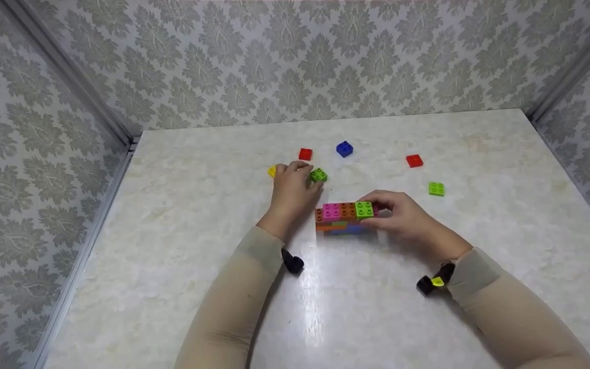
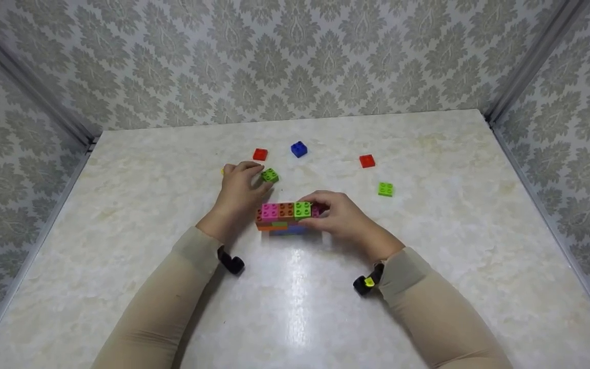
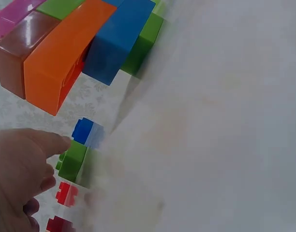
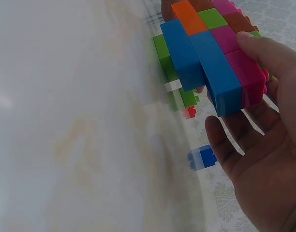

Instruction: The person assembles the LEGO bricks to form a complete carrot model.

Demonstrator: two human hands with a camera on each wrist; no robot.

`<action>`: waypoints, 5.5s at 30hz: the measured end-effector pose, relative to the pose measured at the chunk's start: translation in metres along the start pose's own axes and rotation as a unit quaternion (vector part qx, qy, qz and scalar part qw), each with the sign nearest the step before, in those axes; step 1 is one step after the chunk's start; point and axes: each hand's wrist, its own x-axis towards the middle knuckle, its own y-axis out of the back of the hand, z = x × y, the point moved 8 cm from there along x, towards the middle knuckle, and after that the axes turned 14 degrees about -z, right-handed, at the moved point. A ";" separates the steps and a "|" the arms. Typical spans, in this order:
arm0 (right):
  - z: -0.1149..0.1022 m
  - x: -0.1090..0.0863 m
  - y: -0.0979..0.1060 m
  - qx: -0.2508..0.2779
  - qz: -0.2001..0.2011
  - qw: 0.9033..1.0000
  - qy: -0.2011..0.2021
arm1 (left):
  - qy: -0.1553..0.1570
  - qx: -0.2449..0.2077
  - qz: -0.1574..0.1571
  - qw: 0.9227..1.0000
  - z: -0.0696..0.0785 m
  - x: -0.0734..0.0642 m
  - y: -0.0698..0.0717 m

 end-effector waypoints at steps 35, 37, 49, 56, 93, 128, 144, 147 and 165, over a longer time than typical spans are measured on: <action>-0.002 0.000 0.000 -0.012 -0.001 1.000 0.005 | -0.151 -0.196 -0.050 0.968 0.029 -0.051 0.040; 0.000 0.000 0.000 -0.008 0.000 1.000 0.002 | -0.158 -0.195 -0.068 0.966 0.032 -0.052 0.039; -0.002 0.000 0.001 -0.003 0.002 1.000 0.008 | -0.211 -0.168 -0.161 0.949 0.046 -0.063 0.032; -0.002 0.001 0.002 -0.005 0.002 1.000 0.011 | -0.240 -0.150 -0.196 0.939 0.053 -0.068 0.030; -0.003 0.000 -0.001 0.007 -0.001 1.000 0.027 | -0.215 -0.134 -0.201 0.946 0.058 -0.078 0.018; 0.026 0.109 0.084 -0.053 0.055 0.986 -0.146 | -0.205 -0.172 -0.245 0.932 0.053 -0.075 0.007; 0.024 0.139 0.087 -0.175 -0.009 0.965 -0.196 | -0.197 -0.166 -0.248 0.934 0.050 -0.076 0.009; 0.026 0.138 0.089 -0.174 -0.004 0.963 -0.206 | -0.203 -0.165 -0.246 0.933 0.051 -0.076 0.009; 0.022 0.104 0.094 -0.135 0.032 0.976 -0.165 | -0.198 -0.173 -0.256 0.930 0.050 -0.074 0.007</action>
